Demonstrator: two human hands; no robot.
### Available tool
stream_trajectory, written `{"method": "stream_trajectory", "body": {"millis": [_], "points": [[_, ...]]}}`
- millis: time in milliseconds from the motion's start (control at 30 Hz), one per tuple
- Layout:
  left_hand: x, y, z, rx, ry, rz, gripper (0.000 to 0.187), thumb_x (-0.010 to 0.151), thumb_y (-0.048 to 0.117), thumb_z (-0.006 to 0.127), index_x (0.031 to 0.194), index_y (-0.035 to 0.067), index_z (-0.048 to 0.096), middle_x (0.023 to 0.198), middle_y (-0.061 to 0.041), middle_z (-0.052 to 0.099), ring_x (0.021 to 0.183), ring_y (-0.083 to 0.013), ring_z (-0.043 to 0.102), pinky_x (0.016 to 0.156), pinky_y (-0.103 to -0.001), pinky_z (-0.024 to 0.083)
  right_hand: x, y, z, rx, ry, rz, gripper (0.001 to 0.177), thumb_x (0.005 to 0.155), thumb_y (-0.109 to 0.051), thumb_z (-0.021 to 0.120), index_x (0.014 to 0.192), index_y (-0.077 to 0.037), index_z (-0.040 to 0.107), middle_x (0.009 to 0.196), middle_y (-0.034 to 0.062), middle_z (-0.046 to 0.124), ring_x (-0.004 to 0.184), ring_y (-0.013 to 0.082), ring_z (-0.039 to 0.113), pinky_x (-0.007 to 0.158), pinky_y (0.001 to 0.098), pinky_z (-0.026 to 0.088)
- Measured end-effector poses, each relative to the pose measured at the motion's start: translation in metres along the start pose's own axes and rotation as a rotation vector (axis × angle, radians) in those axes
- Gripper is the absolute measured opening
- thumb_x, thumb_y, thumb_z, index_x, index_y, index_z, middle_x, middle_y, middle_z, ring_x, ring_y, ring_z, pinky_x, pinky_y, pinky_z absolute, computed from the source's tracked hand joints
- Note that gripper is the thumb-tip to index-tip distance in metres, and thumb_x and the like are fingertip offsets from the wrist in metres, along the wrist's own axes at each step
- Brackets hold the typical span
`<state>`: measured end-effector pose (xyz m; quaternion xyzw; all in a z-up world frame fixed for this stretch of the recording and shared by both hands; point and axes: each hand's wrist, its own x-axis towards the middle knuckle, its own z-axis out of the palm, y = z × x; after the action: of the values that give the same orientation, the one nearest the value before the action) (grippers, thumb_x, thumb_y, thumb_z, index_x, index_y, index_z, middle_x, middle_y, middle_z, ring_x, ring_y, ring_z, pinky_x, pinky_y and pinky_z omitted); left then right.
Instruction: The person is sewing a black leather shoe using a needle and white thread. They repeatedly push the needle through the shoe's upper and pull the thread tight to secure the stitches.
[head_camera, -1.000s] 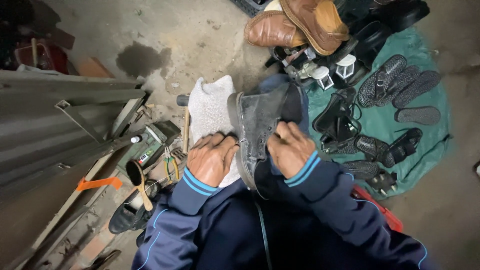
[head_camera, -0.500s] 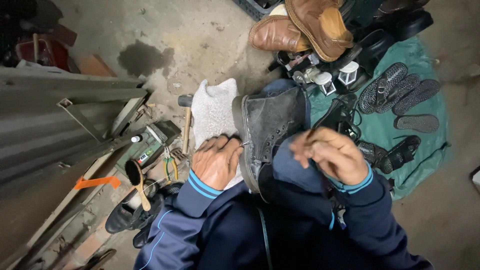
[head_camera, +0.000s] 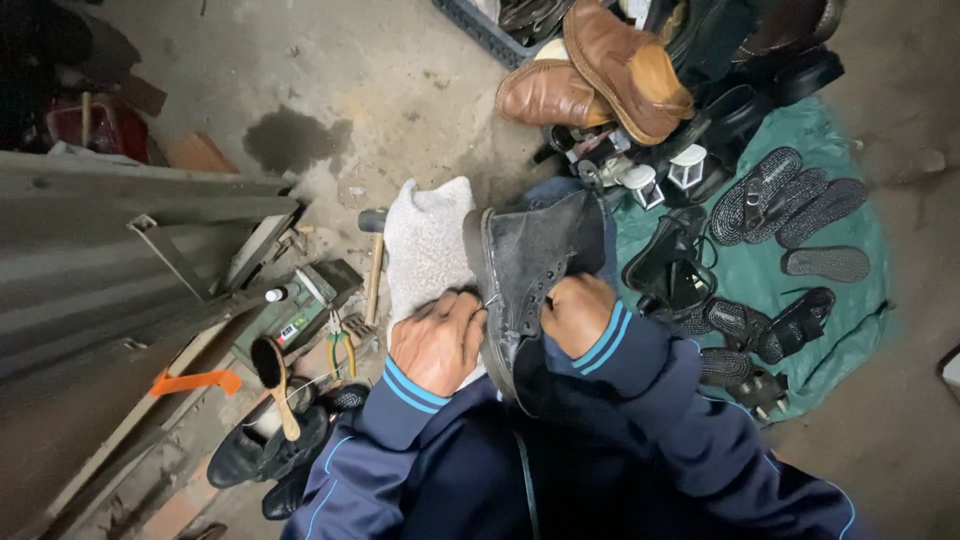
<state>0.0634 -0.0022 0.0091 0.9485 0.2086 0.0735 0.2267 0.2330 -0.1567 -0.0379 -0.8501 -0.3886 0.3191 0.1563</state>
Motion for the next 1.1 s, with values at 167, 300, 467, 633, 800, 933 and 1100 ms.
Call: {"method": "stream_trajectory", "body": {"millis": [167, 300, 467, 633, 800, 933, 1100], "points": [[0.001, 0.001, 0.0, 0.004, 0.0, -0.001, 0.015, 0.098, 0.031, 0.057, 0.09, 0.021, 0.064, 0.072, -0.002, 0.063, 0.069, -0.027, 0.072, 0.059, -0.041, 0.058, 0.004, 0.007, 0.004, -0.007, 0.046, -0.041, 0.045, 0.083, -0.014, 0.069, 0.045, -0.009, 0.047, 0.033, 0.0026, 0.048, 0.03, 0.0161, 0.046, 0.034, 0.0273, 0.042], [0.002, 0.007, -0.001, 0.013, -0.011, -0.024, 0.017, 0.099, 0.03, 0.054, 0.089, 0.02, 0.062, 0.07, -0.003, 0.063, 0.069, -0.0293, 0.071, 0.059, -0.043, 0.057, 0.004, -0.002, -0.011, 0.015, -0.06, -0.037, 0.054, 0.091, -0.011, 0.063, 0.044, -0.015, 0.037, 0.032, 0.0003, 0.039, 0.028, 0.0096, 0.032, 0.033, 0.024, 0.037], [-0.002, 0.011, 0.004, 0.055, 0.001, -0.04, 0.018, 0.1, 0.029, 0.052, 0.088, 0.018, 0.061, 0.069, -0.004, 0.063, 0.069, -0.0306, 0.07, 0.06, -0.044, 0.057, 0.012, 0.001, -0.009, -0.005, -0.125, -0.053, 0.05, 0.092, -0.01, 0.062, 0.046, -0.013, 0.043, 0.033, 0.0023, 0.039, 0.028, 0.0109, 0.034, 0.034, 0.0255, 0.036], [-0.005, 0.017, 0.001, 0.035, 0.034, -0.089, 0.019, 0.102, 0.03, 0.052, 0.09, 0.018, 0.062, 0.07, -0.007, 0.064, 0.071, -0.0315, 0.071, 0.062, -0.044, 0.058, 0.008, -0.006, -0.026, -0.002, -0.211, -0.059, 0.051, 0.095, -0.011, 0.061, 0.048, -0.012, 0.042, 0.036, 0.0022, 0.041, 0.031, 0.0091, 0.033, 0.036, 0.0264, 0.037], [-0.005, 0.02, 0.002, -0.032, -0.017, -0.19, 0.019, 0.103, 0.032, 0.053, 0.094, 0.017, 0.062, 0.072, -0.012, 0.067, 0.076, -0.037, 0.071, 0.066, -0.05, 0.058, 0.012, -0.001, -0.025, -0.051, -0.219, -0.103, 0.043, 0.097, -0.017, 0.059, 0.055, -0.009, 0.05, 0.041, 0.0059, 0.051, 0.036, 0.0121, 0.046, 0.037, 0.027, 0.041], [-0.007, 0.021, 0.005, -0.035, -0.037, -0.237, 0.02, 0.103, 0.036, 0.052, 0.097, 0.019, 0.061, 0.075, -0.01, 0.068, 0.079, -0.0364, 0.072, 0.069, -0.05, 0.059, -0.014, -0.011, -0.035, -0.016, -0.229, -0.065, 0.026, 0.1, -0.021, 0.059, 0.1, 0.002, 0.071, 0.071, 0.0189, 0.072, 0.064, 0.0328, 0.072, 0.054, 0.0444, 0.06], [-0.014, 0.018, 0.005, 0.017, -0.152, -0.331, 0.019, 0.102, 0.039, 0.052, 0.1, 0.023, 0.062, 0.078, -0.007, 0.07, 0.081, -0.0321, 0.074, 0.072, -0.047, 0.059, -0.03, -0.013, -0.03, 0.074, 0.074, -0.041, 0.017, 0.091, -0.027, 0.067, 0.1, -0.017, 0.078, 0.081, 0.0061, 0.08, 0.079, 0.0328, 0.077, 0.065, 0.0449, 0.063]]}}
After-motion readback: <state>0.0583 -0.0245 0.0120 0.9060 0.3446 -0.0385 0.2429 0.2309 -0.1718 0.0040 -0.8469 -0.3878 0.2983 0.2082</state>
